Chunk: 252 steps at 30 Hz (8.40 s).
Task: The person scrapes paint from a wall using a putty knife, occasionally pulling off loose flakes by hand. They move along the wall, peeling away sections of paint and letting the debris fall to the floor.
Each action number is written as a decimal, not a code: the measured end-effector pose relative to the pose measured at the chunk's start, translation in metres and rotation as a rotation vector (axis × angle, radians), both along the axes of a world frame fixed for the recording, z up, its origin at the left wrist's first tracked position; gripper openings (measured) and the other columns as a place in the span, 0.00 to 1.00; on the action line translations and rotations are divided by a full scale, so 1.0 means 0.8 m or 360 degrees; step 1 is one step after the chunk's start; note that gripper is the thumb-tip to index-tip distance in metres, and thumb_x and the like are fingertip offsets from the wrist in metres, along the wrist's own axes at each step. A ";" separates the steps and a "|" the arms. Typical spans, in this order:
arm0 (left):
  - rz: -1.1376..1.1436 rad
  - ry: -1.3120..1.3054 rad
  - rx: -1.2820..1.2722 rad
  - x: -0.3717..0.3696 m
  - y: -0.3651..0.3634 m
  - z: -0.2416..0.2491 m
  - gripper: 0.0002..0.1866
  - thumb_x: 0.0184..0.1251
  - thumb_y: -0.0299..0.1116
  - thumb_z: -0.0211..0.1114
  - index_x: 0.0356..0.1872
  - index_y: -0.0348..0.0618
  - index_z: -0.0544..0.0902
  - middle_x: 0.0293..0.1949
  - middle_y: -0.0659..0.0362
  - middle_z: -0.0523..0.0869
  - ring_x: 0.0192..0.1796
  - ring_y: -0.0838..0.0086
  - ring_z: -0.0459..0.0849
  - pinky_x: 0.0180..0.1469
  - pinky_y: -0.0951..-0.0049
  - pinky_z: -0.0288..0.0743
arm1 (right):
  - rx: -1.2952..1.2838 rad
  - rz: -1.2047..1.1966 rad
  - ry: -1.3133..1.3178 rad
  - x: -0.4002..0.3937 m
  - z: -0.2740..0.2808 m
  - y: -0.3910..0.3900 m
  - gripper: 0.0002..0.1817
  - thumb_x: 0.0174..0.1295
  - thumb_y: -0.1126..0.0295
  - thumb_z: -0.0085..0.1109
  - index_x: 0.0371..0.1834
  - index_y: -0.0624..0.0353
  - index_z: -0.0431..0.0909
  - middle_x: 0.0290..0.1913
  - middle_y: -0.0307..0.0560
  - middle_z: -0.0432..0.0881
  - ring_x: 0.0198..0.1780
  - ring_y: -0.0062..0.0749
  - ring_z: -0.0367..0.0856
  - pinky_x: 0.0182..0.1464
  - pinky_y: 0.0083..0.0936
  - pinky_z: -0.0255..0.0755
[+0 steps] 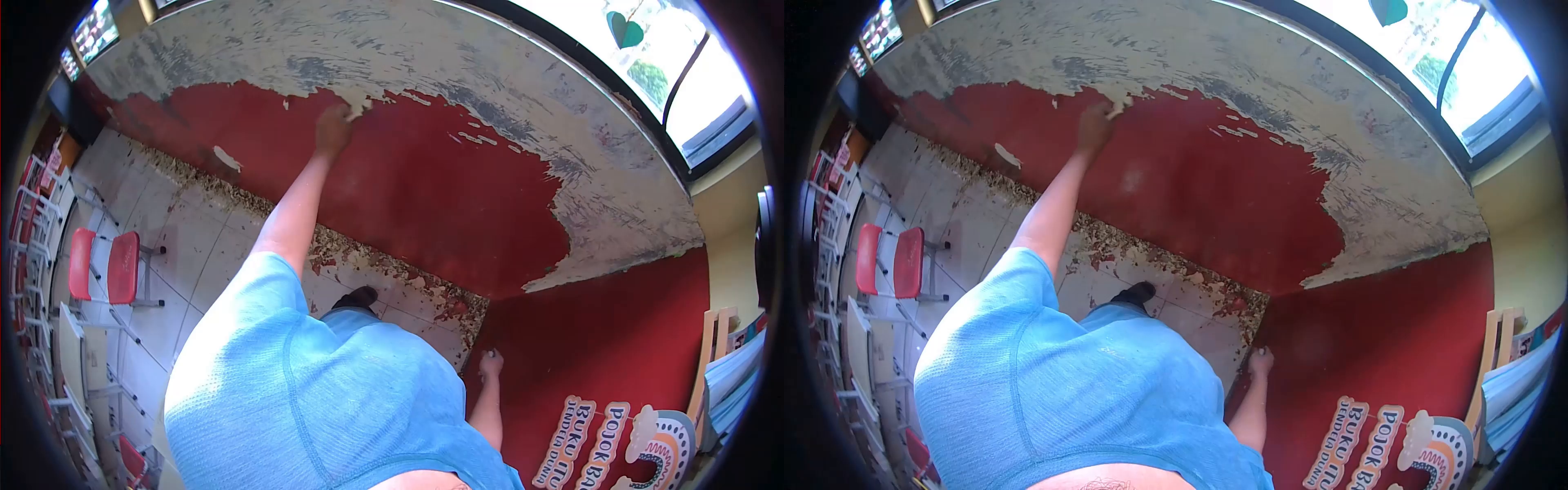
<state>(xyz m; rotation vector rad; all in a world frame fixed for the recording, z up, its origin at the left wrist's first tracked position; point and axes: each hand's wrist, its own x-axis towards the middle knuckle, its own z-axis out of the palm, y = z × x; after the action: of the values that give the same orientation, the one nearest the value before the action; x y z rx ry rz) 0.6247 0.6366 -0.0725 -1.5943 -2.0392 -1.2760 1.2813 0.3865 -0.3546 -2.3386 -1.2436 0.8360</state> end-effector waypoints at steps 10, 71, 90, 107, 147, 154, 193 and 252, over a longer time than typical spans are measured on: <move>-0.0514 -0.0585 -0.1192 0.227 -0.208 -0.235 0.11 0.54 0.31 0.66 0.39 0.41 0.82 0.41 0.46 0.83 0.47 0.53 0.81 0.49 0.59 0.73 | -0.0693 0.0684 -0.0012 -0.067 0.010 -0.149 0.17 0.54 0.66 0.54 0.43 0.68 0.79 0.38 0.62 0.81 0.43 0.53 0.80 0.43 0.40 0.73; -0.2432 -0.3441 -0.1973 -0.146 0.029 0.007 0.10 0.73 0.40 0.48 0.33 0.50 0.69 0.16 0.69 0.70 0.23 0.79 0.72 0.43 0.72 0.69 | 0.1249 -0.0281 0.1213 -0.899 0.390 0.201 0.13 0.69 0.65 0.46 0.42 0.67 0.71 0.28 0.59 0.77 0.30 0.50 0.80 0.34 0.36 0.70; -0.2489 -0.3308 -0.2282 -0.149 0.083 -0.010 0.08 0.70 0.34 0.46 0.34 0.46 0.72 0.18 0.66 0.73 0.20 0.78 0.70 0.41 0.72 0.68 | 0.1181 -0.0514 0.1153 -0.930 0.383 0.245 0.18 0.72 0.63 0.42 0.26 0.64 0.68 0.19 0.38 0.67 0.23 0.20 0.63 0.26 0.22 0.60; -0.2387 -0.3363 -0.2326 -0.133 0.084 -0.004 0.07 0.68 0.34 0.49 0.31 0.47 0.72 0.15 0.68 0.70 0.19 0.80 0.66 0.35 0.74 0.65 | 0.1195 -0.0596 0.0825 -0.919 0.383 0.251 0.19 0.71 0.62 0.44 0.29 0.67 0.72 0.20 0.43 0.70 0.24 0.24 0.69 0.30 0.26 0.65; -0.2429 -0.3489 -0.2165 -0.109 0.061 0.034 0.10 0.71 0.37 0.49 0.32 0.45 0.73 0.16 0.65 0.71 0.19 0.77 0.70 0.38 0.70 0.71 | 0.1162 -0.0508 0.1316 -0.877 0.422 0.234 0.21 0.73 0.62 0.41 0.21 0.61 0.67 0.12 0.34 0.65 0.14 0.16 0.61 0.16 0.18 0.55; -0.2066 -0.3350 -0.2103 -0.103 0.043 0.053 0.12 0.73 0.39 0.47 0.31 0.45 0.73 0.16 0.65 0.71 0.19 0.76 0.69 0.37 0.71 0.69 | 0.1170 -0.0568 0.1393 -0.879 0.429 0.220 0.20 0.73 0.62 0.42 0.23 0.62 0.70 0.13 0.36 0.67 0.13 0.16 0.62 0.16 0.18 0.56; -0.1997 -0.2913 -0.2163 -0.040 0.097 0.070 0.14 0.71 0.45 0.54 0.31 0.46 0.75 0.16 0.63 0.72 0.19 0.75 0.71 0.33 0.72 0.72 | 0.1133 -0.0717 0.1583 -0.841 0.439 0.257 0.22 0.73 0.61 0.41 0.21 0.61 0.68 0.11 0.36 0.65 0.09 0.19 0.60 0.13 0.18 0.55; -0.2181 -0.3282 -0.2008 0.013 0.078 0.097 0.08 0.69 0.31 0.45 0.31 0.44 0.72 0.17 0.65 0.72 0.20 0.75 0.70 0.34 0.73 0.70 | 0.0981 -0.0541 0.1592 -0.752 0.485 0.245 0.22 0.72 0.61 0.42 0.23 0.65 0.74 0.09 0.38 0.67 0.09 0.19 0.63 0.12 0.20 0.55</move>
<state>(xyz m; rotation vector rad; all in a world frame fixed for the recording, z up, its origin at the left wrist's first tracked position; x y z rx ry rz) 0.6347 0.6991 0.0048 -3.0455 -2.5942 -3.9506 0.6795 0.5825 0.0338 -1.2694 -0.5217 1.0825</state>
